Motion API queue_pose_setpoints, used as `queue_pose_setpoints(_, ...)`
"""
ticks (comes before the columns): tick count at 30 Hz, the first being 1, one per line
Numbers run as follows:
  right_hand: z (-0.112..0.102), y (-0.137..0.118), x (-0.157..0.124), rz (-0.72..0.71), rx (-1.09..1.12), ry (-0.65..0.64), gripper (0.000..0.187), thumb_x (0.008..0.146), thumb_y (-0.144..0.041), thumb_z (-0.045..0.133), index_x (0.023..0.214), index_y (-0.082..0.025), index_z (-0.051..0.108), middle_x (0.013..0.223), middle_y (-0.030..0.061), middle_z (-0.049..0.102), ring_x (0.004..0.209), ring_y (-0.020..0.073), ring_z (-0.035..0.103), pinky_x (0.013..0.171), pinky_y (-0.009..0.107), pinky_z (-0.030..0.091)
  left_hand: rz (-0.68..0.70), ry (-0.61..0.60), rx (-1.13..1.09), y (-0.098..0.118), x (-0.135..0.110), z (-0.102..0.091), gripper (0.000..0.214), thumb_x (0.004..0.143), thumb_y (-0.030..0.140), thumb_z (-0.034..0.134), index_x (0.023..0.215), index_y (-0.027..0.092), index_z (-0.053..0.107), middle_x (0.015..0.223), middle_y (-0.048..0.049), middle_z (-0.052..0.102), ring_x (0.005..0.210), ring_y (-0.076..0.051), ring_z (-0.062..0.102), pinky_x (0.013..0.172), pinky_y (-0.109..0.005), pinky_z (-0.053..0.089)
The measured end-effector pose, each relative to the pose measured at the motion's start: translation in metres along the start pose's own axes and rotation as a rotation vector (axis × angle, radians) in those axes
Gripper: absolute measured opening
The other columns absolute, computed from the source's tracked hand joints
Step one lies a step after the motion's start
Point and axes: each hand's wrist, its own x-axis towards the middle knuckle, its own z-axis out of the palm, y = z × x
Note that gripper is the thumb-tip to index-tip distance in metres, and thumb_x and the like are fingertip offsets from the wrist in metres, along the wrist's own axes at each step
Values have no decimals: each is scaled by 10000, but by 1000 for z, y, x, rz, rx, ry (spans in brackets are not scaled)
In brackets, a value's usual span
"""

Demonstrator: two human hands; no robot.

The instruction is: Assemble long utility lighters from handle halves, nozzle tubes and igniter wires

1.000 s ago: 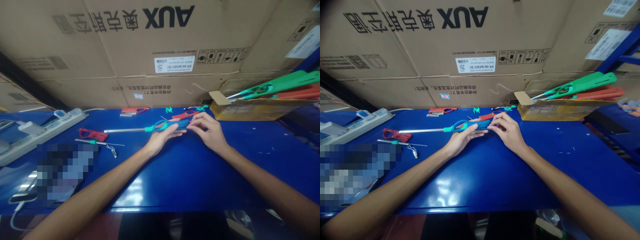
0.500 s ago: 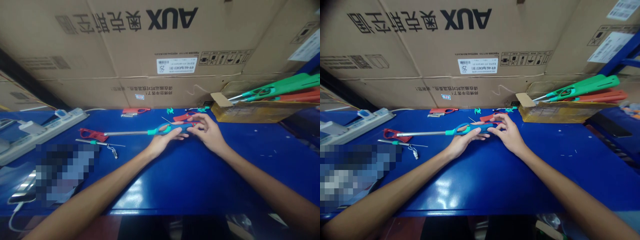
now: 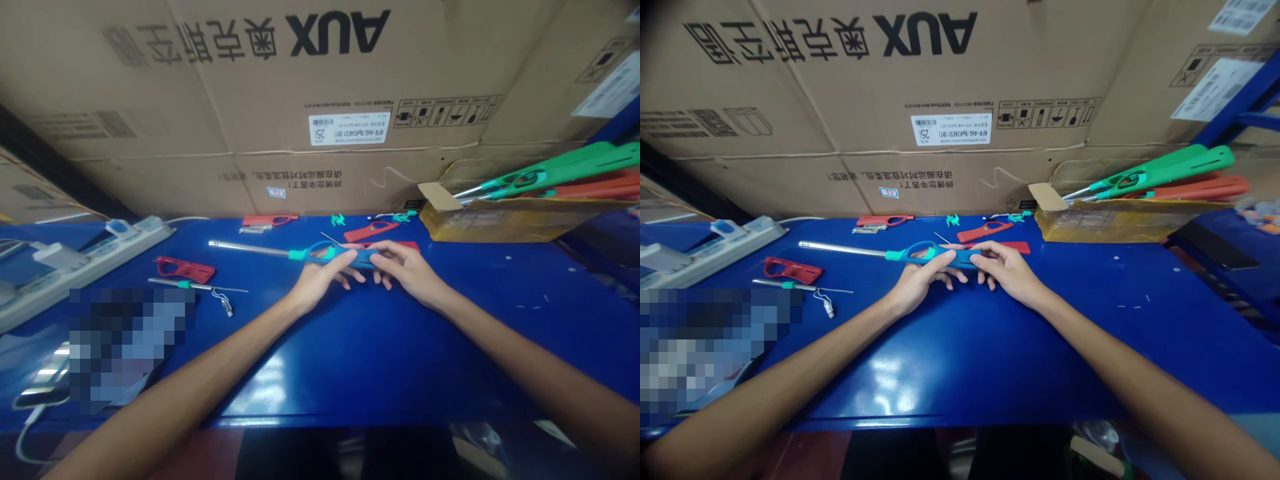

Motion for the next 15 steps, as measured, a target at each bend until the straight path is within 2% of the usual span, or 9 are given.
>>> queue_pose_setpoints(4, -1, 1, -1, -19, -85, -12, 419, 890, -495, 685, 1174, -192, 630, 619, -42, 606, 474, 105, 530, 459, 250, 430, -36, -17, -26, 0, 2, 0, 471, 889, 460, 720, 1245, 156, 670, 890, -78, 756, 741, -195, 751, 558, -224, 537)
queue_pose_setpoints(7, 2, 2, -3, -55, -178, 30, 442, 930, -493, 622, 1247, -188, 575, 687, -36, 604, 482, 112, 540, 447, 259, 417, -71, 22, -65, -1, 2, 0, 466, 880, 477, 720, 1202, 141, 687, 875, -83, 755, 709, -184, 742, 540, -215, 520)
queue_pose_setpoints(9, 5, 2, -4, -121, -308, 57, 407, 965, -457, 576, 1265, -182, 564, 760, -16, 621, 526, 116, 569, 489, 271, 443, -88, 43, -88, 0, 3, -1, 460, 871, 484, 726, 1154, 122, 704, 865, -88, 753, 673, -170, 729, 526, -208, 505)
queue_pose_setpoints(12, 6, 1, -6, -208, -503, 21, 374, 996, -397, 548, 1301, -181, 569, 798, -2, 638, 608, 132, 613, 601, 296, 486, -97, 63, -118, 1, 4, -2, 464, 845, 476, 747, 1124, 107, 708, 841, -84, 744, 624, -158, 711, 509, -209, 492)
queue_pose_setpoints(15, 2, 4, -7, -244, -597, -22, 466, 971, -393, 608, 1383, -193, 523, 757, -15, 633, 636, 158, 624, 627, 311, 492, -98, 77, -145, 3, 4, -3, 469, 843, 478, 745, 1116, 99, 706, 840, -84, 740, 595, -147, 694, 488, -205, 477)
